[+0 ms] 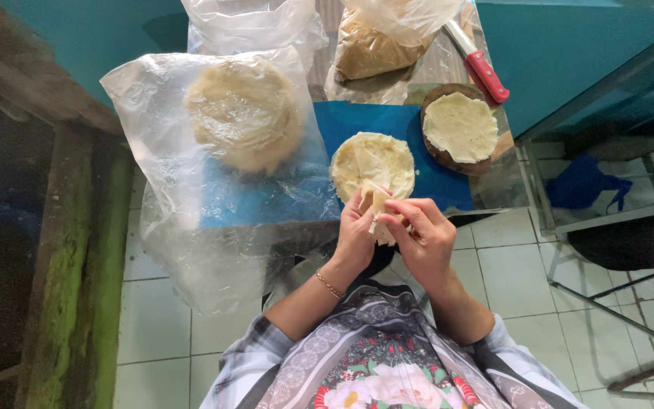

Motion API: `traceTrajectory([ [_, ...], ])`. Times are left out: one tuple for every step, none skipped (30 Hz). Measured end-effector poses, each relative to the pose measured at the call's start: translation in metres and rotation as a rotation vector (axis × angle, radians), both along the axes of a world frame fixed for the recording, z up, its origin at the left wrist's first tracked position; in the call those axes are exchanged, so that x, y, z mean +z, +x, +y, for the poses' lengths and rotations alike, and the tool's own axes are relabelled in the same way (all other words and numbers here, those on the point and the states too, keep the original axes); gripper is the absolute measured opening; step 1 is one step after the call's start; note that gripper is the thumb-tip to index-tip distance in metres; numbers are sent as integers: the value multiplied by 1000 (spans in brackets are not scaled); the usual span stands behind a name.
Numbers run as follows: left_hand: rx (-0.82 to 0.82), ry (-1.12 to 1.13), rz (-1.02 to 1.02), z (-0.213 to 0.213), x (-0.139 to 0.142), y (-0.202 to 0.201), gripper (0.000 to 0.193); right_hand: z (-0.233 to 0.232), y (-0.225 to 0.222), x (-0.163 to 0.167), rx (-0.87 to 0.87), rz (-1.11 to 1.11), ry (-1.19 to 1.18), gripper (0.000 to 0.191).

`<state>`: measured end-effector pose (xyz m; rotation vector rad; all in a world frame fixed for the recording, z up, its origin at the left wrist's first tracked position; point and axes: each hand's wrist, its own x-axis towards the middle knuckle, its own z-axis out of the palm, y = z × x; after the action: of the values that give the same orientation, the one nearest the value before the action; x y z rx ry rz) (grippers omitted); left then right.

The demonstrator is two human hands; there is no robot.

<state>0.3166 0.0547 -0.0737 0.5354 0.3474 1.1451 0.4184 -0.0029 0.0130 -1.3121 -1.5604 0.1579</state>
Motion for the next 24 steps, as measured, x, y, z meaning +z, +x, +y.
traceTrajectory([
  [58, 50, 50, -1, 1, 0, 16, -1, -1, -2, 1, 12, -13, 27],
  [114, 99, 100, -2, 3, 1, 15, -2, -1, -5, 1, 24, -27, 29],
  [142, 118, 115, -4, 6, 1, 15, -4, -1, -8, 9, 57, -27, 28],
  [172, 138, 130, -6, 9, 2, 15, -5, -1, -12, 19, 90, -26, 28],
  [201, 158, 145, -8, 14, 2, 15, -6, 0, -15, 28, 123, -24, 27],
  [313, 297, 311, -9, 19, 0, 13, -6, 1, -18, 59, 244, -74, 25],
  [424, 436, 479, -10, 24, -1, 11, -5, 3, -21, 89, 365, -125, 22],
  [535, 574, 647, -12, 30, -3, 9, -5, 5, -23, 120, 486, -176, 20],
  [588, 623, 679, -11, 35, -6, 10, -5, 7, -25, 148, 545, -228, 21],
  [643, 672, 712, -10, 41, -9, 11, -5, 9, -27, 179, 604, -281, 22],
  [696, 721, 744, -9, 46, -11, 13, -6, 11, -27, 208, 663, -335, 24],
  [711, 739, 761, -9, 51, -13, 14, -6, 13, -27, 216, 683, -349, 21],
  [725, 757, 777, -9, 55, -15, 16, -7, 14, -26, 223, 702, -363, 19],
  [740, 773, 795, -9, 59, -16, 17, -7, 15, -25, 231, 723, -380, 17],
  [758, 782, 809, -10, 62, -18, 18, -8, 14, -22, 224, 710, -380, 18],
  [777, 792, 822, -9, 66, -20, 19, -9, 15, -19, 217, 697, -379, 19],
  [796, 803, 834, -9, 69, -22, 21, -9, 14, -15, 210, 684, -377, 21],
  [802, 837, 857, -8, 72, -26, 23, -9, 14, -11, 152, 542, -264, 20],
  [808, 873, 880, -7, 74, -30, 26, -9, 13, -7, 95, 400, -151, 19],
  [814, 908, 903, -6, 76, -34, 28, -10, 13, -3, 37, 256, -40, 17],
  [764, 888, 901, -6, 78, -37, 28, -11, 13, 1, 22, 208, -12, 18],
  [712, 869, 899, -6, 80, -40, 28, -12, 14, 5, 6, 160, 15, 19],
  [662, 850, 896, -6, 82, -42, 28, -12, 14, 8, -10, 112, 41, 20],
  [661, 859, 894, -6, 83, -43, 28, -12, 16, 10, 25, 134, -27, 20],
])
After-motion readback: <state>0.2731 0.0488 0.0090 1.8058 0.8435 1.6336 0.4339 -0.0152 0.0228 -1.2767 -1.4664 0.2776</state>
